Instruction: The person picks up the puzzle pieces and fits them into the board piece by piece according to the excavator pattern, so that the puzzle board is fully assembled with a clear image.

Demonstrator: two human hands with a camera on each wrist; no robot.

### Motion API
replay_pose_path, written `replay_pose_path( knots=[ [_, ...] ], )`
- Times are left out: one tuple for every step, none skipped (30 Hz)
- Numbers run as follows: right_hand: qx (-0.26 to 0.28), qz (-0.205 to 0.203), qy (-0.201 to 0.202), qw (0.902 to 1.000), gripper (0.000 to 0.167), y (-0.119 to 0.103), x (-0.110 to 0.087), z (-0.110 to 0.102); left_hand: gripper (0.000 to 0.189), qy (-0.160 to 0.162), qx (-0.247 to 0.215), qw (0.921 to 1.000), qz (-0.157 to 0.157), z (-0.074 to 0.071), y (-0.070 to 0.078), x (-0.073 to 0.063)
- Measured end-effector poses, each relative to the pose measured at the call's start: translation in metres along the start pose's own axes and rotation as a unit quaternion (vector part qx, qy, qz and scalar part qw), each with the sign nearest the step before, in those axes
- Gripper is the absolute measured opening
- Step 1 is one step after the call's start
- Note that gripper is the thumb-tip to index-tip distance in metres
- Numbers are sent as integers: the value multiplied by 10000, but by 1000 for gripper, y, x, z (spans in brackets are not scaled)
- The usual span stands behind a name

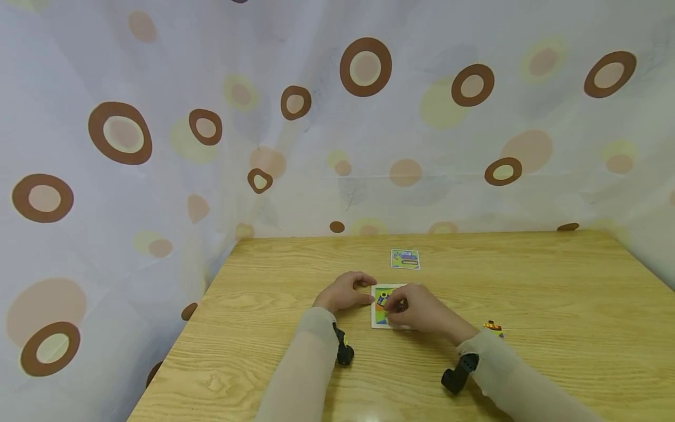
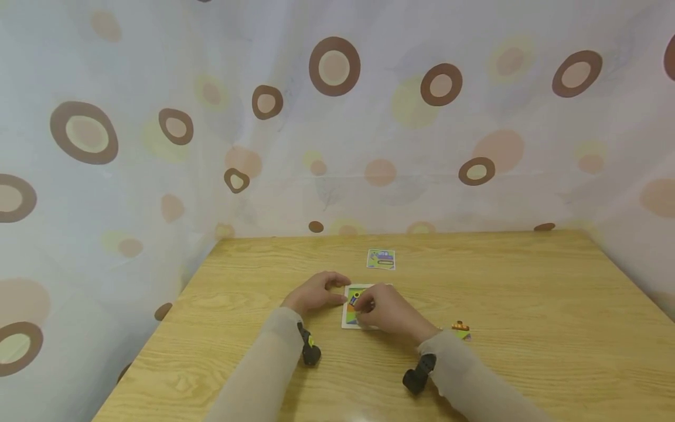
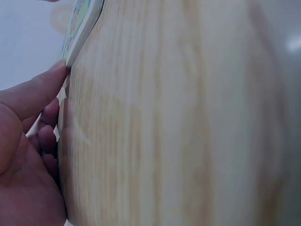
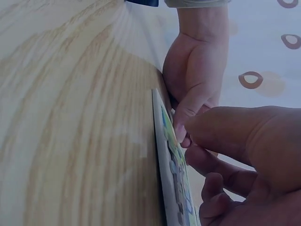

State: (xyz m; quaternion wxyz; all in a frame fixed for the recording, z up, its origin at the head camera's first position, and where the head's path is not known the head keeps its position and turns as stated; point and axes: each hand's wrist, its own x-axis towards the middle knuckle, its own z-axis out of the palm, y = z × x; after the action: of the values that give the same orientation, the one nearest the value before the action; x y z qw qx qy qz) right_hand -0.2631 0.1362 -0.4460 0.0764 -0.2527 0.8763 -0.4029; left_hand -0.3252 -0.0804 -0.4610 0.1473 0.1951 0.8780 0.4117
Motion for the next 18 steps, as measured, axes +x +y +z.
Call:
replay_pose_path(
  knots=[
    [-35, -21, 30, 10000, 9, 0, -2, -2, 34, 0, 11, 10000, 17, 0, 0, 0],
    [-86, -23, 67, 9999, 8, 1, -3, -4, 34, -3, 20, 10000, 27, 0, 0, 0],
    [-128, -50, 98, 9999, 8, 1, -5, -6, 34, -6, 21, 10000, 28, 0, -1, 0],
    [-149, -43, 132, 9998, 8, 2, -7, -8, 35, -5, 40, 10000, 29, 0, -1, 0],
    [-147, -50, 160, 9998, 9, 2, -9, -10, 35, -6, 39, 10000, 22, 0, -1, 0],
    [-160, -40, 193, 9997, 10, 2, -11, -12, 35, -8, 39, 10000, 15, 0, 0, 0],
    [-140, -23, 217, 9997, 11, 3, -13, -14, 35, -9, 32, 10000, 4, 0, 0, 0],
    [-125, 20, 249, 9996, 12, 3, -16, -17, 34, -12, 10, 10000, -6, 0, -1, 0],
    [-114, 39, 280, 9995, 13, 3, -18, -19, 34, -15, 9, 10000, -4, 0, -1, 0],
    [-114, 74, 309, 9994, 14, 4, -20, -21, 34, -17, 8, 10000, -2, 0, -1, 0],
    [-116, 111, 337, 9993, 16, 5, -22, -23, 34, -20, -7, 10000, -6, 0, -1, 0],
    [-123, 140, 358, 9992, 17, 6, -24, -26, 34, -21, -3, 10000, -4, 0, -2, 0],
    [-134, 160, 369, 9991, 19, 7, -26, -28, 34, -22, 2, 10000, -1, 0, -3, 1],
    [-135, 197, 383, 9990, 20, 8, -28, -30, 34, -20, 3, 10000, -4, 0, -3, 1],
    [-149, 222, 400, 9988, 22, 10, -30, -32, 34, -21, 8, 10000, -3, 1, -4, 1],
    [-152, 234, 407, 9988, 24, 12, -32, -34, 34, -22, -5, 10000, -1, 1, -4, 1],
    [-167, 239, 425, 9987, 25, 14, -35, -36, 34, -23, -6, 10000, 4, 1, -4, 2],
    [-181, 223, 441, 9986, 26, 16, -37, -38, 34, -30, -9, 10000, 12, 1, -4, 2]
  ],
)
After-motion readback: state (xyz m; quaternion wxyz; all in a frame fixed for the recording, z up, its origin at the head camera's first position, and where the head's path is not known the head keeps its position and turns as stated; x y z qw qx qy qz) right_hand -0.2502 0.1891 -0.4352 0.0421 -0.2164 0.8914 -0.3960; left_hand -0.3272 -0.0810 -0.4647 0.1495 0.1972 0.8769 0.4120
